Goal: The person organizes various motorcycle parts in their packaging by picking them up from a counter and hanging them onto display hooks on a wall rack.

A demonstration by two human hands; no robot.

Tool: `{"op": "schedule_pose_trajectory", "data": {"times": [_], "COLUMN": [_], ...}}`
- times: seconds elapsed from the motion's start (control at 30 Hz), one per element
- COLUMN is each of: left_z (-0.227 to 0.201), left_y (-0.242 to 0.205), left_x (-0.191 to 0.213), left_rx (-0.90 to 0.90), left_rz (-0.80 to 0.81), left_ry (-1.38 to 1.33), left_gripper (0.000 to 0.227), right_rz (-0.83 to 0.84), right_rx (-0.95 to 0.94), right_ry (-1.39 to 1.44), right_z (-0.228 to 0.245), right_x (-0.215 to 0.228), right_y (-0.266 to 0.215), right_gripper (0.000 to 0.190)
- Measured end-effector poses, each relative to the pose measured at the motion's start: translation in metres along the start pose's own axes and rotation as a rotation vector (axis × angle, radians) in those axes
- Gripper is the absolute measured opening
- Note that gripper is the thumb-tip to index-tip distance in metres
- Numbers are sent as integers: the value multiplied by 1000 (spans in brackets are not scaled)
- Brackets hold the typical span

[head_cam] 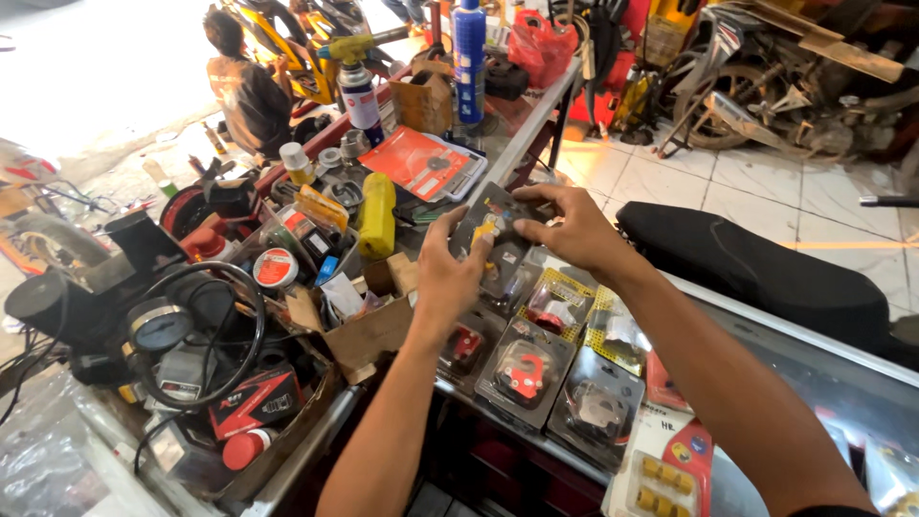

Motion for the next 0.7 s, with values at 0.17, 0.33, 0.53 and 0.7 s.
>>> {"op": "schedule_pose_trajectory", "data": {"times": [0.17,0.33,0.53,0.7], "left_z": [-19,-58,-68,-98], "left_y": [-41,-82,-133,-187], "left_x": [15,42,74,125], "left_rx": [240,-73,-19,-107], "left_rz": [-98,-139,-207,-345], "left_ry": [-251,-355,-509,-521], "left_gripper": [52,47,50,47], "right_rz": [22,83,208,411], "right_rx": [185,161,156,151], "right_ry": [28,137,175,128], "right_z": [64,99,132,176], "right_x": [-3,-10,-48,-99], "right_y": [-27,-48,-65,-89], "right_gripper": [45,32,22,19]}}
Point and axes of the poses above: each hand's wrist, its own y-axis towards the middle knuckle, its own x-axis out of the back of the hand, z = x × y, the point moved 8 cm from there along y, towards the middle knuckle
